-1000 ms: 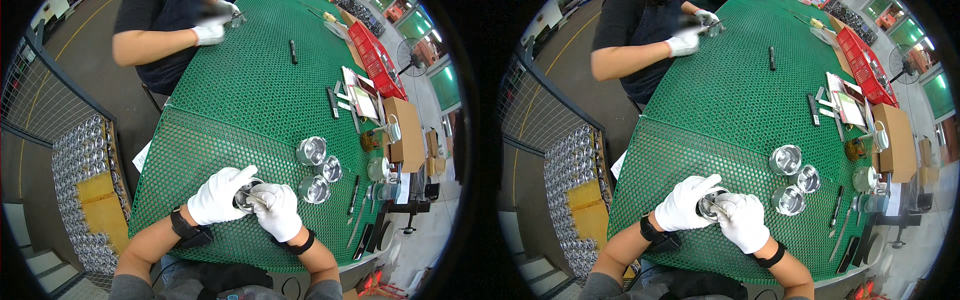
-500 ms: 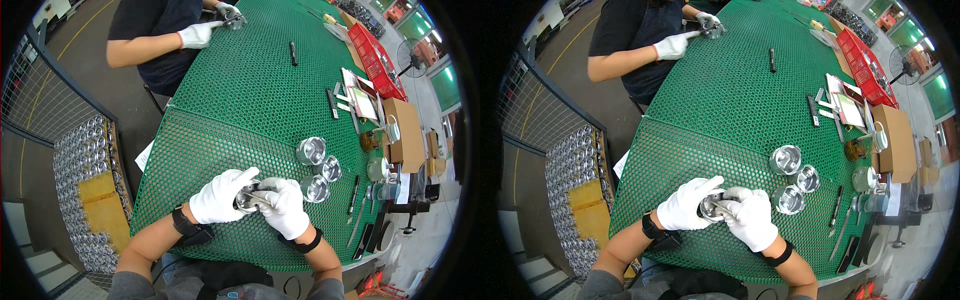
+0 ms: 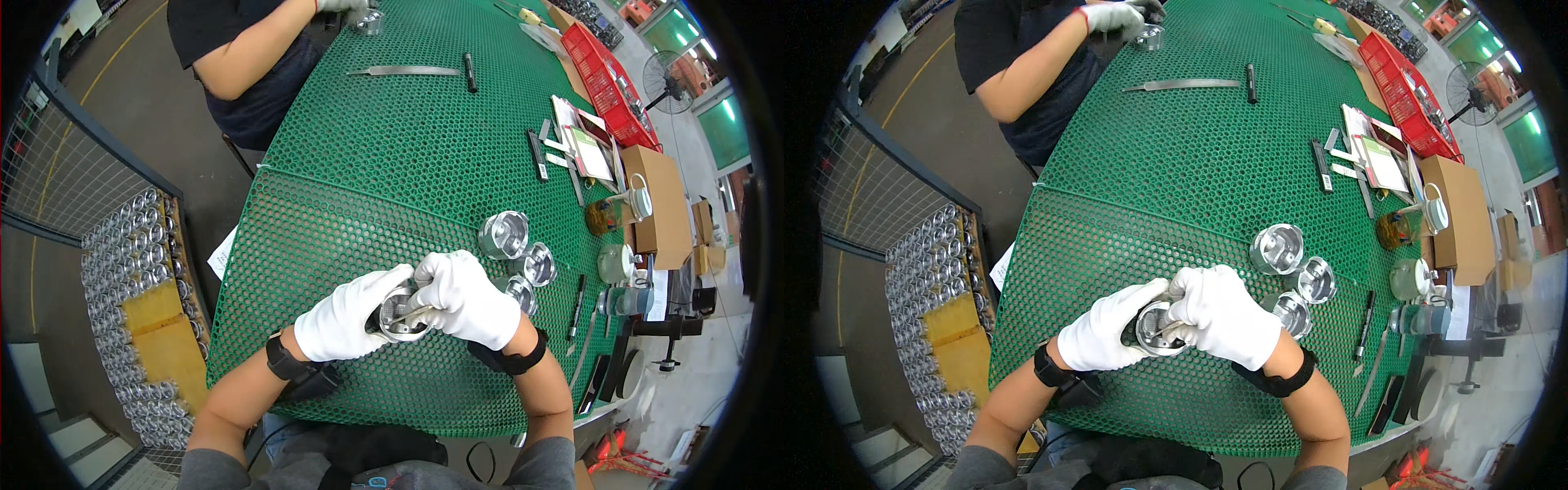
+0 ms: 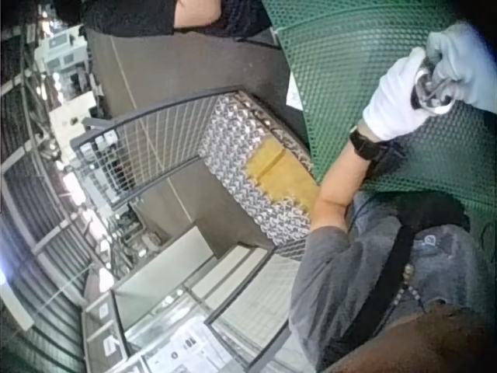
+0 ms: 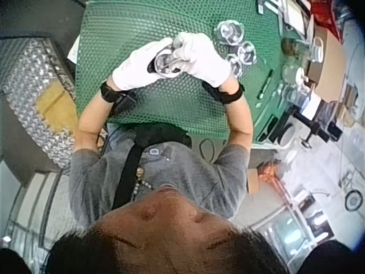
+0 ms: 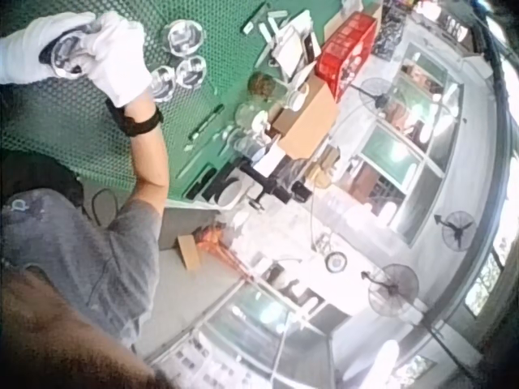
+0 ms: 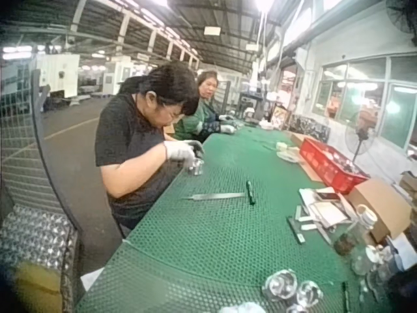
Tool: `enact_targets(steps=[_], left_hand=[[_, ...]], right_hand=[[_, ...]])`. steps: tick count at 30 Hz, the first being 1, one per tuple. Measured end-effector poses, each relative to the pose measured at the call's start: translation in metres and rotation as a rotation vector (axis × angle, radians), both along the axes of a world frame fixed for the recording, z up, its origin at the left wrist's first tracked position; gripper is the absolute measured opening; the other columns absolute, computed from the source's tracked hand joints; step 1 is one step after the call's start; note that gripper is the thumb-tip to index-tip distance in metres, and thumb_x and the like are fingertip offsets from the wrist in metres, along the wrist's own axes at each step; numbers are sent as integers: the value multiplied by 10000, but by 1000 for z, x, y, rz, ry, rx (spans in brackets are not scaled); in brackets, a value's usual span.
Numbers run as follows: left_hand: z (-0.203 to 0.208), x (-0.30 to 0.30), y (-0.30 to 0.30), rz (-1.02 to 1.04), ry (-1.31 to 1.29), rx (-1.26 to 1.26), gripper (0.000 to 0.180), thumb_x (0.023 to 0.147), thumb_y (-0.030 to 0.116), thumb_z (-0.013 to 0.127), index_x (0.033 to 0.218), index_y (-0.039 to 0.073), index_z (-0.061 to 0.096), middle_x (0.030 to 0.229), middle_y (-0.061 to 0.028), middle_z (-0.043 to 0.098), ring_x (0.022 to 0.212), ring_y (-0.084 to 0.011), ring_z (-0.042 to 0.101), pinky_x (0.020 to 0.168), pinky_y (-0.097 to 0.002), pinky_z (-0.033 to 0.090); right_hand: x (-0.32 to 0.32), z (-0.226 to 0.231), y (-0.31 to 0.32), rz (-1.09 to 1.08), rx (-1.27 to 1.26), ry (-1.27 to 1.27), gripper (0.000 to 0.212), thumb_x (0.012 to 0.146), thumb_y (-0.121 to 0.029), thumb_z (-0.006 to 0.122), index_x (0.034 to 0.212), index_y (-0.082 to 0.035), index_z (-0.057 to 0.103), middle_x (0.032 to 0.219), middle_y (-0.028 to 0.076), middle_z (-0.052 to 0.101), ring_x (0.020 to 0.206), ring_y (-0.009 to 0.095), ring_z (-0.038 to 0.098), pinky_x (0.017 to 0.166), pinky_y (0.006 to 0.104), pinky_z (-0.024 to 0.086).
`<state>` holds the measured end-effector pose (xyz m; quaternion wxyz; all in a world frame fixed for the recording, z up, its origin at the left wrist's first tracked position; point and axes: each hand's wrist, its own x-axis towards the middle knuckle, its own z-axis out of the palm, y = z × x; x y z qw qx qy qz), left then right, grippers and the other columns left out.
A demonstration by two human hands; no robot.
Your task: Cleaning and inspecting metal pistons with a cloth at a workstation.
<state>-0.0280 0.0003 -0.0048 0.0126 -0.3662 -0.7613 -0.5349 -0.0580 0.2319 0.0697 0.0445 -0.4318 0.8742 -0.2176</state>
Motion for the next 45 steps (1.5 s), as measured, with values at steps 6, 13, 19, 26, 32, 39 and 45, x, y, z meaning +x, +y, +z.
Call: enact_targets(steps=[6,13,19,26,32,39,45], left_hand=[[1,1,-3,-2,-13,-29,894,745,149,863,1490,-55,411,1286,-262,624,1071,-405,676,914,-452,561],[0,1,-4,-14,-24,-34,885,752,141,851,1493,-56,410,1297,-273,626,1110,-419,668,949,-455,551],[-3,1,-3,-6,-5,-37,854,767,132,835,1482,-71,415,1304,-285,622,1139,-435,656,977,-467,542],[2,1,-1,-5,-47,-25,906,713,133,900,1470,-61,441,1287,-252,657,1144,-413,675,995,-445,541],[0,1,1,-11,-57,-21,936,695,133,916,1474,-55,433,1258,-236,672,1119,-402,685,978,-441,547],[-3,2,2,14,-30,-48,911,702,175,922,1453,-57,462,1257,-265,660,1095,-409,691,949,-447,562],[1,0,2,17,-2,-35,876,720,167,891,1449,-61,462,1217,-258,666,1066,-412,688,924,-451,565]], right_hand=[[5,5,-9,-23,153,16,241,704,-292,815,857,-121,741,932,77,656,761,298,648,666,449,476],[1,0,-2,4,88,46,221,713,-302,812,812,-134,709,952,55,631,802,266,632,728,437,454],[4,-2,-8,25,120,65,240,737,-328,796,817,-130,685,961,46,608,854,247,616,758,423,423],[45,-17,-12,-294,176,172,253,736,-292,809,832,-107,667,914,65,587,823,269,605,763,425,440],[37,-24,-1,-270,-35,-15,275,769,-285,805,840,-64,658,882,105,577,664,298,615,593,442,518],[17,-5,-1,-97,101,7,299,765,-313,809,853,-70,658,901,105,576,656,306,616,575,440,505],[15,-1,-5,-90,117,9,291,766,-289,810,880,-71,654,915,103,577,693,309,641,592,435,517]])
